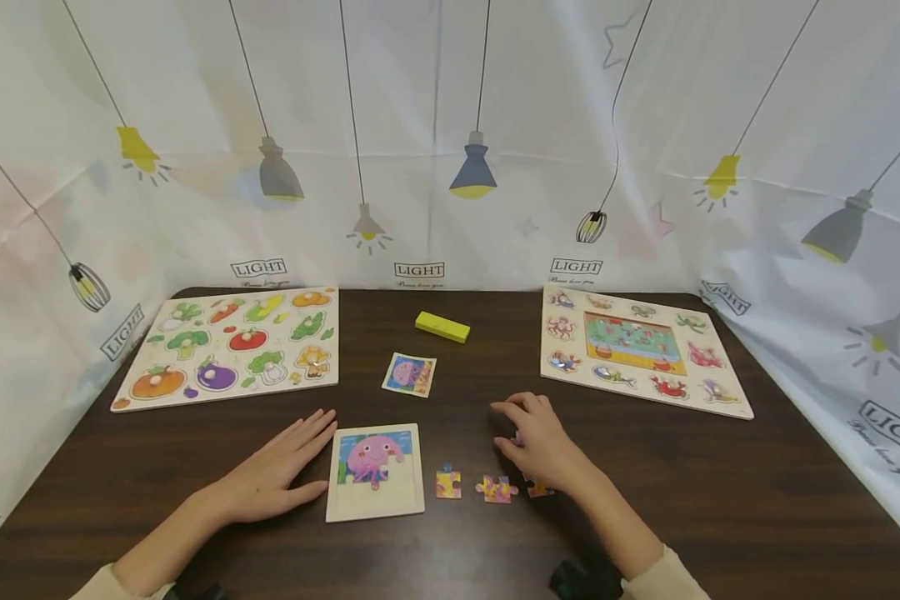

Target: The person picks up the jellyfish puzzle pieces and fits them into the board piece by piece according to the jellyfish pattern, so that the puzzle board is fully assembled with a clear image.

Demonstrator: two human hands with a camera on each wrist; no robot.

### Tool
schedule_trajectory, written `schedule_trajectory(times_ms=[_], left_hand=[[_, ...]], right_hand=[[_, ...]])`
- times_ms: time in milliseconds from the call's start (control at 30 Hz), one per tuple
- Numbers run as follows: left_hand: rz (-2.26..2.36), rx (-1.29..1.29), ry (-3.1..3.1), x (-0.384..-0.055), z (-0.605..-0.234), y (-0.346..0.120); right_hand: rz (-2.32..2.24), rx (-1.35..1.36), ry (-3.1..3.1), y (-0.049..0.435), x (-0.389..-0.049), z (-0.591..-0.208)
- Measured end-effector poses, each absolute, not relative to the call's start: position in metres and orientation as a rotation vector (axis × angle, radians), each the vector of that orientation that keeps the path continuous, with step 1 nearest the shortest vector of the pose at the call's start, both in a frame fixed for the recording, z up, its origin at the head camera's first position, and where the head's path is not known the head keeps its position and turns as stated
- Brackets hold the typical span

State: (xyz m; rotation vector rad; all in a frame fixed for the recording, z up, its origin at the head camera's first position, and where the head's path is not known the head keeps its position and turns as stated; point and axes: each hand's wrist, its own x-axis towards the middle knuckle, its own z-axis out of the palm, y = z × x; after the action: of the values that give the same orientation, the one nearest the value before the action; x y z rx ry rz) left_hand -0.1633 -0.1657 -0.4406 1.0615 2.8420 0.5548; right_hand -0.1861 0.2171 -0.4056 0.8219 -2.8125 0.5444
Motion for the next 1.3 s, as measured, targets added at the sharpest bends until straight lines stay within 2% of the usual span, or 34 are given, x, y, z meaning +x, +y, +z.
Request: schedule_trajectory(times_ms=[367, 700, 1300], left_hand=[[0.571, 1.079, 2.853, -0.163, -0.442, -0.166], [0.571, 1.107, 2.867, -0.165, -0.441, -0.165], [0.564, 1.105, 2.857, -0.163, -0.441, -0.167]], right_hand=[[0.587, 0.782, -2.893, 0.247, -0.191, -0.411], [0.839, 0.742, -2.97, 0.269, -0.196, -0.409], [0.876, 0.76, -2.969, 0.266, -0.198, -0.418]])
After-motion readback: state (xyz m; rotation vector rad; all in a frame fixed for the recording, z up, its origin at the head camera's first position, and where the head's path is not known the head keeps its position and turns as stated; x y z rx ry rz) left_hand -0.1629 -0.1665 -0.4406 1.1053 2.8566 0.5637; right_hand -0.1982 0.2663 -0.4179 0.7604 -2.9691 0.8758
